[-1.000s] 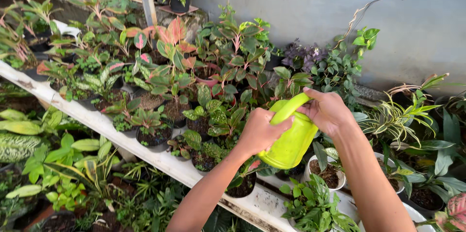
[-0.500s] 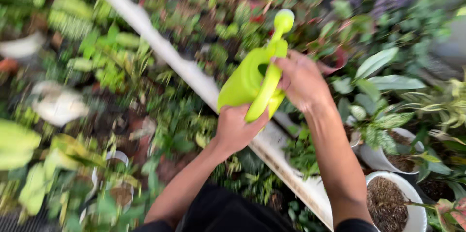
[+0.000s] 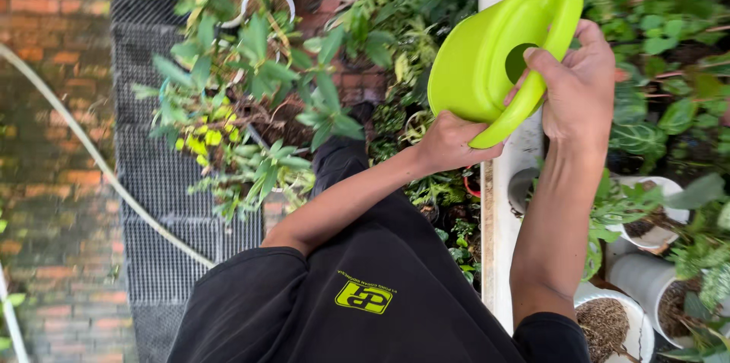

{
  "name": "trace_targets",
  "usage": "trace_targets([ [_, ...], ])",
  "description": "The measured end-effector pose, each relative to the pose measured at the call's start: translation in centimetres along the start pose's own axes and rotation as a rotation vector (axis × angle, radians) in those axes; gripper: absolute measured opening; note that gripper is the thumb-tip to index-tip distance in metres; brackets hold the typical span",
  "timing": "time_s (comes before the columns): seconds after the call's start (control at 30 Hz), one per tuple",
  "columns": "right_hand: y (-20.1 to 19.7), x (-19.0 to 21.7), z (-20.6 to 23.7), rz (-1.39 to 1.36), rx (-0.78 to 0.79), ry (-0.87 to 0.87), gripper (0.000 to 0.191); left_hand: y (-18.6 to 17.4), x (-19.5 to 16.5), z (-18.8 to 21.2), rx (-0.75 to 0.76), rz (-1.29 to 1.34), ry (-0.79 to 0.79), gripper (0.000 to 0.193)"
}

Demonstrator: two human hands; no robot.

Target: The person waters numerous potted plants on shelves and the floor using a green watering can. They refill the watering can from a bucket using a plastic cup multiple times during the task.

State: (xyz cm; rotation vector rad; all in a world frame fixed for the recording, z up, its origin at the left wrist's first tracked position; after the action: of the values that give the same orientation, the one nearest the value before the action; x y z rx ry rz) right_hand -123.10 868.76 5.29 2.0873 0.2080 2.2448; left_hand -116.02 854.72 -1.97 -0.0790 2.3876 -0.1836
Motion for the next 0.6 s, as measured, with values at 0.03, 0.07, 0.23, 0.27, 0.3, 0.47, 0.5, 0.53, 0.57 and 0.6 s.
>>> trace_targets([
  [0.03,0.7,-1.7,0.1,-0.001,0.024,0.037,0.034,-0.3,0.3,1.5,0.011,-0.006,-0.049,0.016],
  [0.07,1.3,-3.3,0.0,0.001,0.044,0.071,0.035,-0.5,0.6,2.8,0.023,-0.007,-0.094,0.016],
  [0.23,3.8,-9.9,-0.9,-0.033,0.111,0.18,0.036,-2.5,3.8,8.3,0.076,-0.078,-0.258,0.018],
  [0.27,4.5,-11.1,-1.2,-0.046,0.107,0.194,0.04,-3.2,4.8,8.9,0.096,-0.112,-0.271,0.019],
  [0.3,4.9,-12.2,-1.4,-0.057,0.098,0.21,0.043,-3.5,5.9,9.7,0.132,-0.135,-0.309,0.02],
  [0.47,6.5,-16.4,-4.0,-0.019,0.071,0.306,0.04,-4.7,11.7,12.1,0.289,-0.211,-0.454,0.031],
  [0.5,6.9,-17.1,-4.8,-0.005,0.055,0.326,0.041,-5.0,13.0,12.2,0.302,-0.194,-0.474,0.032],
  [0.53,7.1,-17.6,-5.7,0.005,0.046,0.34,0.042,-5.2,14.2,12.3,0.314,-0.173,-0.495,0.032],
  [0.57,7.4,-18.1,-6.6,0.016,0.038,0.354,0.042,-5.3,15.3,12.4,0.326,-0.151,-0.516,0.033],
  [0.6,7.6,-18.6,-7.7,0.026,0.029,0.365,0.042,-5.4,16.7,12.4,0.378,-0.145,-0.576,0.032],
])
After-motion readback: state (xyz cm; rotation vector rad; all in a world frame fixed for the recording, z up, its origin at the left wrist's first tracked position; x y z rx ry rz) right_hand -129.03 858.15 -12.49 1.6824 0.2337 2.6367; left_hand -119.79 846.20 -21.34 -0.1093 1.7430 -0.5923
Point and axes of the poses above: each hand's wrist, its own z-axis away from the middle knuckle, its own y-axis out of the palm, x = y × z, the point moved 5 cm from there along -z, towards the middle knuckle, and after that the axes turned 1 degree about -z, right-handed, at the moved point
